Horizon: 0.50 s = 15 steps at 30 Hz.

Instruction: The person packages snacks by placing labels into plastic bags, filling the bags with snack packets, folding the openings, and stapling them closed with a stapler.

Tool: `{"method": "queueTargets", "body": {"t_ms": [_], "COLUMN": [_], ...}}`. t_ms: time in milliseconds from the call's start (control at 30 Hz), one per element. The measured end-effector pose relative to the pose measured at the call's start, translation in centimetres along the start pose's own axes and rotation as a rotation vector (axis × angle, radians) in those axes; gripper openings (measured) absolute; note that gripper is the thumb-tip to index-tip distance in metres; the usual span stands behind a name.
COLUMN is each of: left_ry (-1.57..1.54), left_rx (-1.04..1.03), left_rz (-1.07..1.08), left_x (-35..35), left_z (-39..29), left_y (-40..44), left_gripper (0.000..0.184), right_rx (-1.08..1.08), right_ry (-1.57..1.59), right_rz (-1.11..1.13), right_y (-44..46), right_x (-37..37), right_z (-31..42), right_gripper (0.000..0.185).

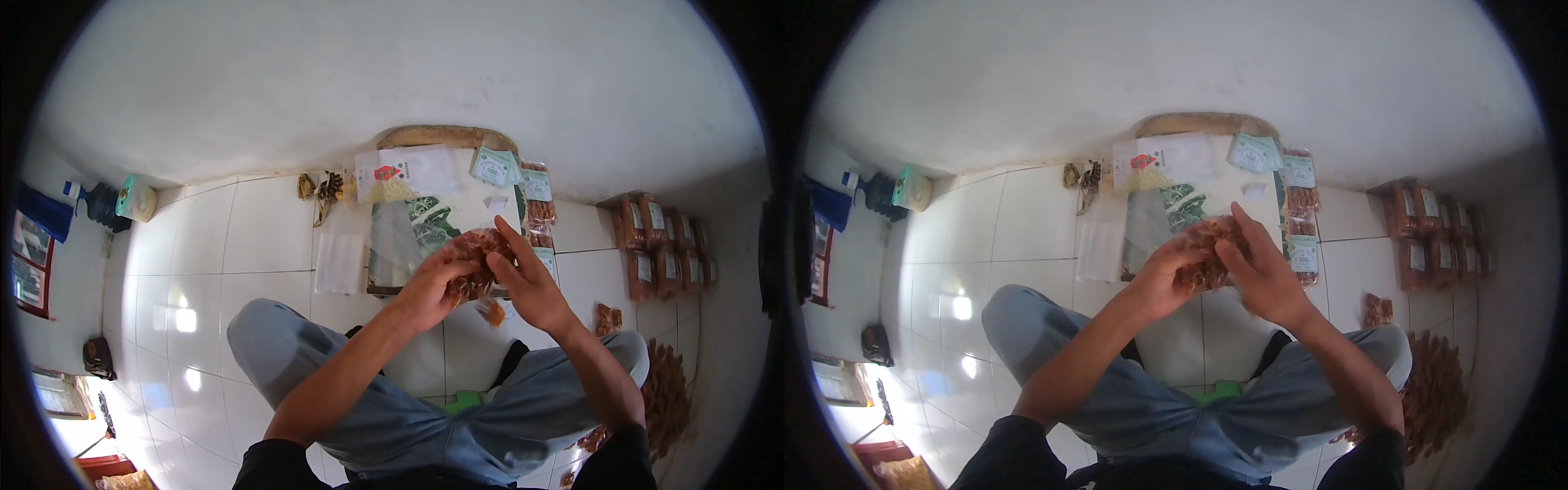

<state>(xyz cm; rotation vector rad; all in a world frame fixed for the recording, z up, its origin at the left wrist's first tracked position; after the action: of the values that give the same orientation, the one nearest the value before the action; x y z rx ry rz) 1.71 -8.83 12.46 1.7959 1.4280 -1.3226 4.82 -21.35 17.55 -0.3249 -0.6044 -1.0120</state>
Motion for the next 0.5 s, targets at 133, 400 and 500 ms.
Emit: {"method": "queueTargets", "body": {"t_ms": [133,400,500], "left_ry": [-0.098,-0.314,-0.288], "left_rx": [0.023,0.004,-0.030], "left_rz": [-0.018,0.108,0.089], "left_x": [-0.3,-1.3,-2.2], "left_z": [-0.5,-2.1,-2.4], "left_y": [-0.2,-0.7,-1.2], "left_gripper": [0.048,0.052,0.063], "right_rx": [0.091,0.347,0.396], "right_ry": [0.140,-0.305,-0.418], "right_rz": [-0.113,-0.250,-0.260], "right_y": [-0.6,-1.5,-1.9], "right_x": [-0.1,0.8,1.4], "right_z": [1.3,5.1,5.8], "right_gripper": [0.058,0.069,0.075]}}
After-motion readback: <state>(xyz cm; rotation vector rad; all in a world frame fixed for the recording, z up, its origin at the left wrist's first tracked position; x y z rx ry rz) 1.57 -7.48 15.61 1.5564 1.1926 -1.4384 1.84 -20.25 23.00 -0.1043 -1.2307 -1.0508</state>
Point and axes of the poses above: each hand's wrist, its own y-axis towards the middle knuckle, its own x-axis out of the back of the hand, z = x × y, the point moved 6 cm from there along y, towards the middle knuckle, and after that the axes turned 11 degrees about -y, right-handed, at the moved point
